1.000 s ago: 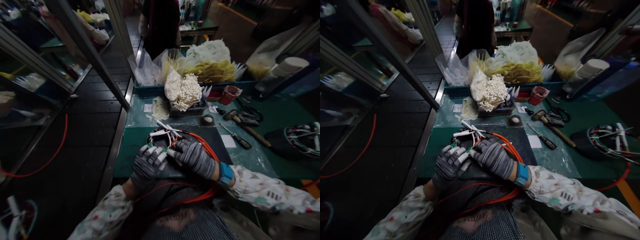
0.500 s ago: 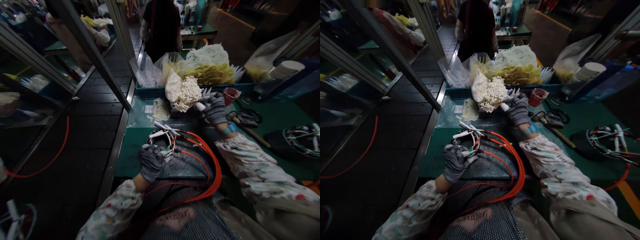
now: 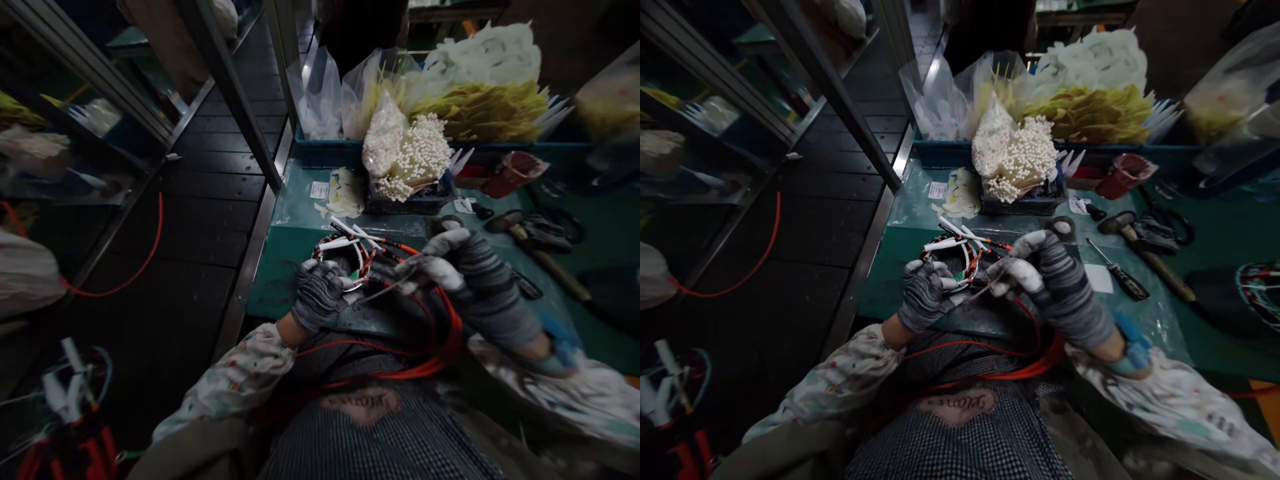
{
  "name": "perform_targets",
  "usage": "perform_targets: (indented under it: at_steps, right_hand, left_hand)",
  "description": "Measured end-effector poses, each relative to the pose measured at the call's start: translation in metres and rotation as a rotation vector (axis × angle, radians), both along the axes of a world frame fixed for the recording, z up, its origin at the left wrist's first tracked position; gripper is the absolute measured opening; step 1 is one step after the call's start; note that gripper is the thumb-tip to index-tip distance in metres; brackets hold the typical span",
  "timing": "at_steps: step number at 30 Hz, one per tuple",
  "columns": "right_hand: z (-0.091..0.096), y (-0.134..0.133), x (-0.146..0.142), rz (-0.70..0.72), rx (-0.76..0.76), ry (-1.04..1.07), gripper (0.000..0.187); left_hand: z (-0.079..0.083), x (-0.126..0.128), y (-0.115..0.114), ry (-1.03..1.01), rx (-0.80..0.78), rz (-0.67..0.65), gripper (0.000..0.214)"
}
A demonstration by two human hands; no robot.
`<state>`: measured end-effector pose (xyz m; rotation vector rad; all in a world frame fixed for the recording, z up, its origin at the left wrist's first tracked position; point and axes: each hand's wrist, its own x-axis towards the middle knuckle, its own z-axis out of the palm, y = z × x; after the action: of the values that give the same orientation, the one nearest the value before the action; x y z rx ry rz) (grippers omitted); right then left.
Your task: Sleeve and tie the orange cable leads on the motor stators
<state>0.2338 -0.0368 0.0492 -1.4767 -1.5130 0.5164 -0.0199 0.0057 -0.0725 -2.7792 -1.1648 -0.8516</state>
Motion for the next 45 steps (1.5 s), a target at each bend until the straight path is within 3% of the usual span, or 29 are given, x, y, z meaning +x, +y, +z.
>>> perform_targets:
  at_steps: [4,7,9,12,16,19,24,30,33,38,41,43,45]
  right_hand:
    - [-0.034,-0.015,-0.013,-0.077,0.039,0.042,0.018]
    - [-0.041,-0.036,-0.009,0.228,-0.097,0.197,0.014]
    - [-0.040,-0.050,-0.008,0.456,-0.210,0.212,0.022]
    - [-0.040,-0.057,-0.015,0.571,-0.244,0.104,0.031]
    - [-0.054,-0.030,-0.033,0.411,-0.057,-0.175,0.021]
    - [-0.062,0.006,-0.036,0.321,-0.042,-0.199,0.023]
    - [-0.054,0.047,-0.029,0.431,-0.133,-0.329,0.037]
    - [-0.048,0.047,-0.036,0.539,-0.166,-0.385,0.032]
    - [-0.050,0.049,-0.044,0.528,-0.162,-0.302,0.026]
    - [-0.043,0.060,-0.047,0.310,-0.210,0.141,0.030]
    - [-0.035,0.064,-0.041,0.525,-0.362,0.201,0.042]
    - [-0.032,0.065,-0.038,0.672,-0.443,0.189,0.038]
    - [-0.031,0.066,-0.035,0.723,-0.475,0.164,0.032]
  left_hand:
    - [0.005,0.003,-0.001,-0.026,-0.030,0.000,0.018]
    - [0.004,0.005,-0.001,-0.012,-0.066,0.016,0.017]
    - [0.003,0.004,-0.001,0.001,-0.064,0.025,0.017]
    - [0.004,0.002,0.000,-0.001,-0.059,0.007,0.016]
    - [0.007,0.001,0.002,-0.027,-0.082,-0.022,0.012]
    - [0.010,0.003,0.002,-0.089,-0.060,-0.050,0.011]
    - [0.015,0.005,0.001,-0.175,-0.063,-0.031,0.009]
    - [0.014,0.004,0.003,-0.167,-0.074,-0.065,0.008]
    - [0.013,0.004,0.004,-0.224,-0.018,-0.081,0.011]
    - [0.014,0.005,0.004,-0.246,0.033,-0.085,0.014]
    - [0.013,0.004,0.004,-0.212,0.002,-0.061,0.013]
    - [0.013,0.003,0.004,-0.187,-0.050,-0.051,0.013]
    - [0.012,0.003,0.005,-0.189,-0.066,-0.056,0.014]
